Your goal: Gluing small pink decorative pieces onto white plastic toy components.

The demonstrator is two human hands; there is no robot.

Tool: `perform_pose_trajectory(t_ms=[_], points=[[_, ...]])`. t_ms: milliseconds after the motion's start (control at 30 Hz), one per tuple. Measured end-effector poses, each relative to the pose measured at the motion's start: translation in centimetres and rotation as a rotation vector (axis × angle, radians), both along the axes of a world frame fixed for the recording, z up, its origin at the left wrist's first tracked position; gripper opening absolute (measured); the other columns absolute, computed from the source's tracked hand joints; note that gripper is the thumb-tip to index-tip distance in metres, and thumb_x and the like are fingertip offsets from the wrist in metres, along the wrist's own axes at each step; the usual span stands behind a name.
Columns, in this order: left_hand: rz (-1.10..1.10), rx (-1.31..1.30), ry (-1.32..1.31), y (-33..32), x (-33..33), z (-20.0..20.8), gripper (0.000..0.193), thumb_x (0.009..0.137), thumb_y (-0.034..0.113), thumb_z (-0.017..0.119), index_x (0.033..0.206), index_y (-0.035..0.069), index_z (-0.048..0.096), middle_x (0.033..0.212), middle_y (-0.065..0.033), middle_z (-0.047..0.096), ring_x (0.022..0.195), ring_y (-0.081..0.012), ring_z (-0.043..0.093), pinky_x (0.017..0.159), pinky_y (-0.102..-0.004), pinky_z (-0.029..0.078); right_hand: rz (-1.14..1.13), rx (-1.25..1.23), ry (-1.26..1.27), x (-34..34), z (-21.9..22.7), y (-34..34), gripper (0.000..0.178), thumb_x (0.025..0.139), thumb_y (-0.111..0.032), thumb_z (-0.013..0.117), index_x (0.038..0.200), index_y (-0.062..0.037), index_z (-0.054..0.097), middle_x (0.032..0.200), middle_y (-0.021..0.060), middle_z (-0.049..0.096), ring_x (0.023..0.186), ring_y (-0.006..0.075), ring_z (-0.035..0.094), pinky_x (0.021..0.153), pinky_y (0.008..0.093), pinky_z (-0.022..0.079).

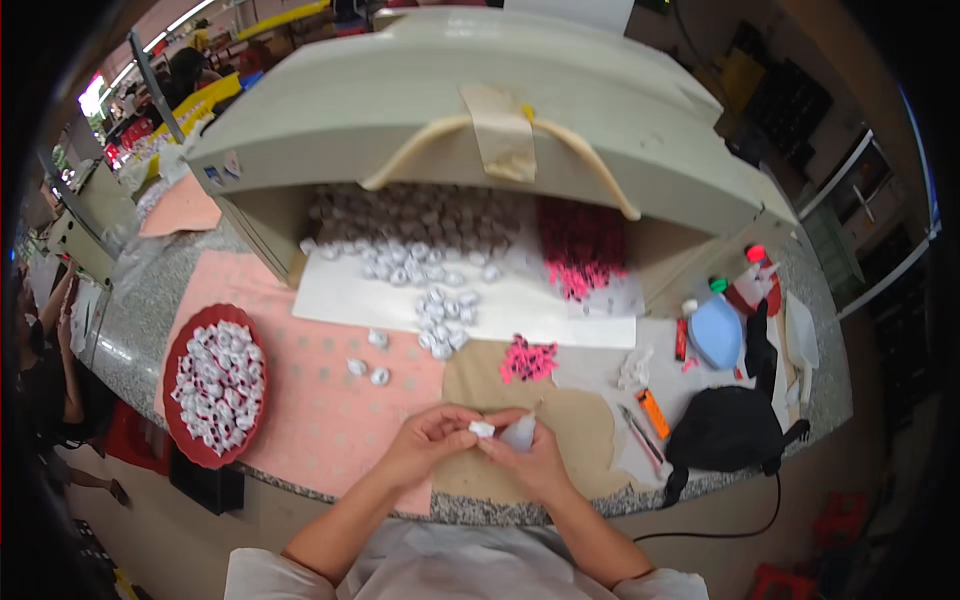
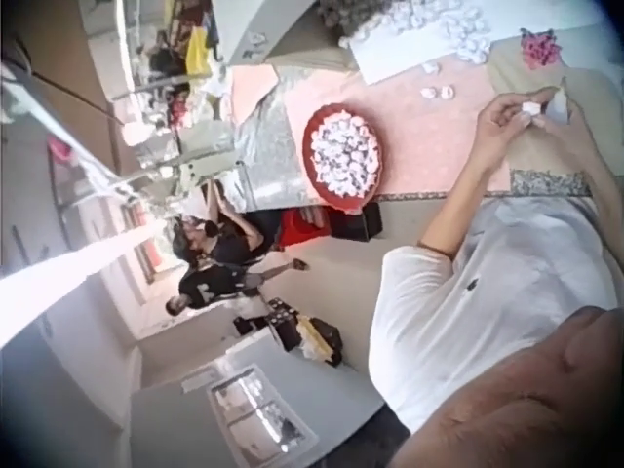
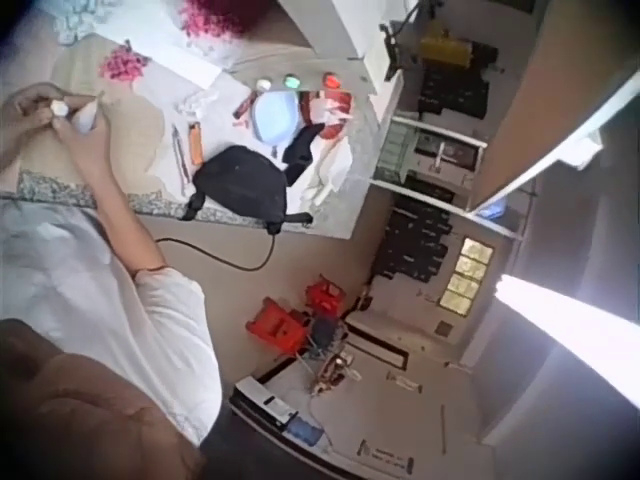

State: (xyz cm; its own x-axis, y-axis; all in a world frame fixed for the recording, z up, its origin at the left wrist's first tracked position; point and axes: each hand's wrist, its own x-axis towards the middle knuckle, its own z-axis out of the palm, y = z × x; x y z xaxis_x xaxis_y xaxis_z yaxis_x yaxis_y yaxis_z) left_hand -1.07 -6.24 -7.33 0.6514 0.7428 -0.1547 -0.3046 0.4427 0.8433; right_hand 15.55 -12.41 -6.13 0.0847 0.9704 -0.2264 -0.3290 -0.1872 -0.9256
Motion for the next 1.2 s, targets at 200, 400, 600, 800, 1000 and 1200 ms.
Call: perform_pose_trajectory(t_ms=[200, 400, 600, 800, 1000, 1200], points=[[0.059, 0.027, -0.025, -1.4, -3.6, 3.5, 0.023, 0.088, 0.004, 0.059, 0.110, 0.001, 0.057, 0.107, -0.0080, 0.062, 0.097, -0.0131, 0.060, 0.086, -0.0268, 0.048, 0.051, 0.061, 0.035, -3.5, 2.3, -0.4, 0.029, 0.080, -0.004, 0.068, 0.106, -0.0036, 0.055, 0.092, 0.0040, 0.061, 0.075, 0.0097, 0.057, 0.065, 0.0230, 0.049], [-0.157, 0.021, -0.193, -3.6, -6.9, 3.5, 0.023, 0.089, 0.007, 0.059, 0.111, 0.002, 0.055, 0.106, -0.0055, 0.061, 0.098, -0.0109, 0.058, 0.085, -0.0259, 0.048, -0.103, 0.133, 0.006, -8.0, 3.2, -4.5, 0.029, 0.080, 0.000, 0.064, 0.104, -0.0056, 0.051, 0.090, 0.0062, 0.059, 0.068, 0.0098, 0.052, 0.057, 0.0207, 0.041], [-0.126, -0.028, -0.225, -5.4, -10.7, 3.6, 0.021, 0.089, 0.006, 0.060, 0.109, 0.001, 0.056, 0.101, -0.0061, 0.062, 0.090, -0.0124, 0.061, 0.079, -0.0279, 0.050, -0.012, 0.170, 0.025, -10.7, 1.7, -4.8, 0.032, 0.082, -0.012, 0.065, 0.109, -0.0038, 0.050, 0.092, 0.0072, 0.056, 0.068, 0.0111, 0.050, 0.057, 0.0225, 0.040], [-0.153, -0.010, -0.245, -3.9, -11.0, 3.1, 0.022, 0.088, 0.007, 0.061, 0.108, 0.001, 0.056, 0.101, -0.0045, 0.061, 0.092, -0.0103, 0.059, 0.079, -0.0260, 0.050, 0.013, 0.079, -0.018, -11.2, 2.0, -3.9, 0.025, 0.080, -0.012, 0.069, 0.098, 0.0033, 0.059, 0.094, 0.0056, 0.058, 0.079, 0.0127, 0.056, 0.068, 0.0259, 0.046], [-0.180, -0.052, -0.291, -1.5, -10.3, 3.3, 0.022, 0.086, 0.005, 0.062, 0.107, 0.001, 0.057, 0.100, -0.0038, 0.061, 0.091, -0.0100, 0.059, 0.079, -0.0246, 0.049, -0.005, 0.082, 0.016, -10.5, 2.1, -1.9, 0.034, 0.080, -0.011, 0.068, 0.108, 0.0039, 0.055, 0.098, 0.0098, 0.060, 0.088, 0.0176, 0.060, 0.079, 0.0256, 0.048], [-0.114, 0.040, -0.291, -1.1, -9.9, 3.0, 0.020, 0.086, 0.002, 0.061, 0.106, 0.001, 0.057, 0.099, -0.0046, 0.062, 0.086, -0.0119, 0.061, 0.078, -0.0267, 0.050, 0.002, 0.242, -0.114, -10.3, 2.1, -1.5, 0.033, 0.082, -0.012, 0.064, 0.109, 0.0048, 0.054, 0.099, 0.0101, 0.061, 0.090, 0.0204, 0.060, 0.079, 0.0266, 0.049]])
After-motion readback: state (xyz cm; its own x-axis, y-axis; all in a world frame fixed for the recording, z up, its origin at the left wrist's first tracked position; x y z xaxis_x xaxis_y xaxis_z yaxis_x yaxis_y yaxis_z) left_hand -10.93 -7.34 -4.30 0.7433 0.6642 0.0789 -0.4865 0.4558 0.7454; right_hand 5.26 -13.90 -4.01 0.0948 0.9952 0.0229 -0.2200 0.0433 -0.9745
